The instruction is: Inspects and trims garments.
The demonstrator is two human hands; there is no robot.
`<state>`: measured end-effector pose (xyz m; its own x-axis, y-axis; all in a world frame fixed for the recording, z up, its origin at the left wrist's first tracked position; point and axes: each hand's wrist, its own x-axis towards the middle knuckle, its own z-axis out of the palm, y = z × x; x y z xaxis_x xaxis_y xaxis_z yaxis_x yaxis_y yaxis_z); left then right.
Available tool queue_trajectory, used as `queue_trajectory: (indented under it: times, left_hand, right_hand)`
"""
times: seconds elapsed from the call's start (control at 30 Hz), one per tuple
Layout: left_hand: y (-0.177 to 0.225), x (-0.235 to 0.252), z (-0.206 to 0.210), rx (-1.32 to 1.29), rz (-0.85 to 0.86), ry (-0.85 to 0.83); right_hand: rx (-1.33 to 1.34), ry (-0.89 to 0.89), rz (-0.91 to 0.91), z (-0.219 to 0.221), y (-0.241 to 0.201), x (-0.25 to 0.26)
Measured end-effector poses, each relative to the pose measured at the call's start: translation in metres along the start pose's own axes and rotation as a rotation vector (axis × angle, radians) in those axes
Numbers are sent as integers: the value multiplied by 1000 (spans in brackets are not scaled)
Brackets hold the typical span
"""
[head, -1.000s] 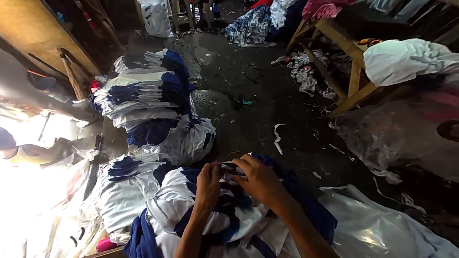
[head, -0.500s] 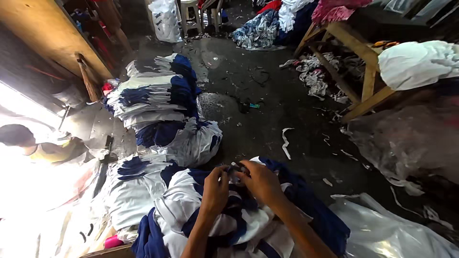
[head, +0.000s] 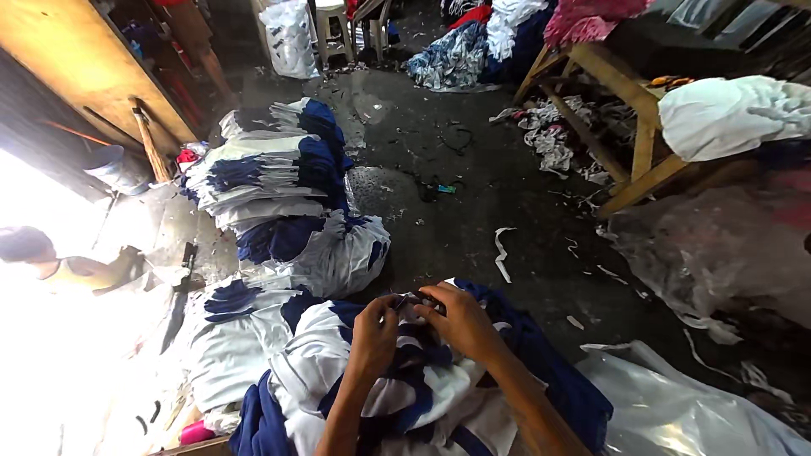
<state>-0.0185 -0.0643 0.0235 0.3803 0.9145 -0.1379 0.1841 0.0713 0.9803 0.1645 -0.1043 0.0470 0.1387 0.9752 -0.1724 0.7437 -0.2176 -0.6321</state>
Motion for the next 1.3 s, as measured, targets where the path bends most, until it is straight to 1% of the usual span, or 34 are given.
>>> queue_trajectory:
  times: [0.07, 0.17, 0.3, 0.37, 0.4, 0.43, 0.5, 0.53, 0.57, 0.6, 0.63, 0.67, 0.7, 0.73, 0.77, 0.9, 0.97, 1.0, 1.07, 1.13, 1.2, 1.27, 1.3]
  left_hand:
    - [-1, 1, -2, 14, 1, -11]
    - [1, 0, -3, 63, -1, -27]
    - [-2, 1, -4, 29, 17, -63]
    - [-2, 1, -4, -23, 6, -68]
    - [-1, 2, -4, -60, -6, -73]
    - [1, 2, -5, -98, -21, -85]
    - [4, 2, -10, -136, -33, -128]
    - [5, 4, -17, -123, -15, -148]
    - [5, 6, -25, -77, 24, -129]
    - [6, 8, -33, -14, 64, -45]
    - [8, 9, -42, 74, 82, 86]
    - [10, 11, -49, 220, 62, 209]
    - [11, 15, -56, 393, 17, 249]
    - [11, 17, -58, 501, -12, 244]
    - [11, 17, -54, 552, -3, 218]
    - [7, 8, -5, 504, 248, 47]
    - [-4, 11, 14, 452, 336, 86]
    - [-7, 12, 15, 403, 321, 96]
    - [-5, 14, 6, 305, 211, 57]
    - [-1, 14, -5, 222, 74, -17]
    - [-2, 12, -10, 139, -16, -37]
    - [-2, 11, -8, 137, -27, -21]
    - [-1, 10, -6, 143, -4, -10]
  right_hand:
    - [-99, 27, -3, 1, -5, -5]
    - [-137, 68, -26, 3, -7, -6]
    - [-99, 136, -14, 6, -7, -4]
    - [24, 130, 0, 6, 0, 2]
    - [92, 82, -4, 4, 4, 8]
    - [126, -9, -3, 2, 7, 14]
    - [98, -175, -8, 2, 8, 23]
    - [59, -202, -6, 4, 4, 24]
    - [25, -206, 7, 5, 0, 25]
    - [9, -204, 25, 5, -2, 25]
    - [21, -194, 40, 5, -3, 25]
    - [51, -177, 51, 5, -3, 24]
    - [92, -166, 61, 5, -2, 24]
    - [142, -161, 75, 4, -3, 24]
    - [199, -156, 88, 4, -2, 25]
    - [422, -144, 109, 5, -2, 27]
    - [503, -148, 73, 4, 1, 25]
    - [547, -162, 46, 3, 4, 23]
    - [579, -220, 9, -2, 7, 20]
    - [491, -241, -19, 1, 9, 21]
    - [396, -202, -40, 8, 7, 23]
    - [334, -160, -51, 10, 7, 23]
    - [308, -133, -62, 11, 8, 22]
